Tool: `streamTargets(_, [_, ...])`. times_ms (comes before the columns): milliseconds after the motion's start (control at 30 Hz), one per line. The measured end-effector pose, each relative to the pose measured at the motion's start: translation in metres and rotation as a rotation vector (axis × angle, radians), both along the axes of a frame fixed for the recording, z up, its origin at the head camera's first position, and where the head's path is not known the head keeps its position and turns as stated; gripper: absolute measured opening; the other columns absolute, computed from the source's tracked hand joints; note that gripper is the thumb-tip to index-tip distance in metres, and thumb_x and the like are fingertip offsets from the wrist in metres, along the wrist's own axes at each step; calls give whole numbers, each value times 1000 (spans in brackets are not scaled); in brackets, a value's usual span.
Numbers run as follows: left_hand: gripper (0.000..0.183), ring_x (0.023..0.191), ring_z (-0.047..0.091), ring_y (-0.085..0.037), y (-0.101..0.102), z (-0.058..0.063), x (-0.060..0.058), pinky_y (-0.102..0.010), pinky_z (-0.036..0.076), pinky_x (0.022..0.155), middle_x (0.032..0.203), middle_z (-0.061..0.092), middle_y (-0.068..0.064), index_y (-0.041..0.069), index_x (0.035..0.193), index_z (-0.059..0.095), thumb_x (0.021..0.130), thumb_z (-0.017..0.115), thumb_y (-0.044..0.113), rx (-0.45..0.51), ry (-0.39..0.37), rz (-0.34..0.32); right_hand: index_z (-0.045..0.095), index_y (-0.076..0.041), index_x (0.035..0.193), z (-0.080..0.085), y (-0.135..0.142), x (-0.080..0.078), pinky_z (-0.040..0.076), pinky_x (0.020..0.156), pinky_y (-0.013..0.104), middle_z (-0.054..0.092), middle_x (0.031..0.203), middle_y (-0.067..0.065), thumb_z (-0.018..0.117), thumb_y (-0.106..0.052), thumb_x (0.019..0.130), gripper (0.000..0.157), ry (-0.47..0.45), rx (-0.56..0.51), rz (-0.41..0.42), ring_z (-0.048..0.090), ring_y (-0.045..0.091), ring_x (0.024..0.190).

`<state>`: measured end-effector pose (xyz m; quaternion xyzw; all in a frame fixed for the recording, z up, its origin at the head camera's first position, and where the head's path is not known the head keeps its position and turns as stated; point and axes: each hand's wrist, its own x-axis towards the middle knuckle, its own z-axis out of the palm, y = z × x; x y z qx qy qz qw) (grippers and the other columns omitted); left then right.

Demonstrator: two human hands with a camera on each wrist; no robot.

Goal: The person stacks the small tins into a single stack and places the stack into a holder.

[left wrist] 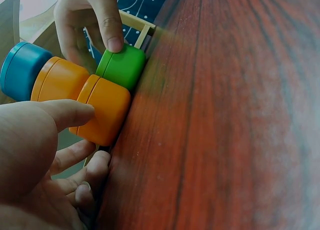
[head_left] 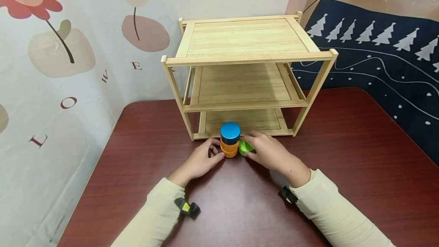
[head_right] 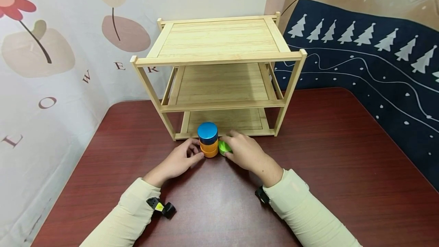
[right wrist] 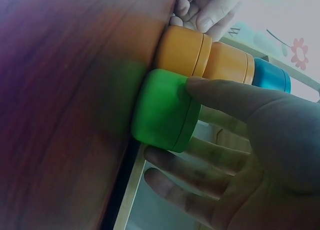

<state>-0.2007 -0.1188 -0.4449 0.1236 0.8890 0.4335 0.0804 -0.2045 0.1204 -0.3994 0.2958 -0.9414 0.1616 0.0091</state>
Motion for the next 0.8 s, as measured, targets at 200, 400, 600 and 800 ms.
streamTargets(200, [34,76,55,-12,0,1,0,-26,46,72,92,62,-3,8,122,58,92,70,19,-1,0,4,68,-10,123,1,1,0,56,77,41,66,114,10,78,-19,87,38,4,-1,4,65,22,92])
streamTargets(400, [34,76,54,-12,0,0,0,-26,46,72,92,62,-3,8,122,58,92,70,19,-1,-1,3,68,-10,124,2,3,0,56,77,41,66,114,11,79,-19,87,40,1,8,4,65,22,92])
streamTargets(600, [34,76,54,-12,1,0,0,-26,45,71,92,62,-3,8,122,58,92,70,20,-6,1,3,68,-10,124,2,3,-1,56,76,41,66,113,10,79,-20,87,40,8,15,3,65,23,91])
streamTargets(800, [35,76,54,-12,1,1,0,-26,46,72,91,62,-3,8,122,58,92,70,20,-4,0,1,68,-10,124,4,3,-1,56,76,42,65,114,11,79,-21,87,40,4,20,1,66,24,92])
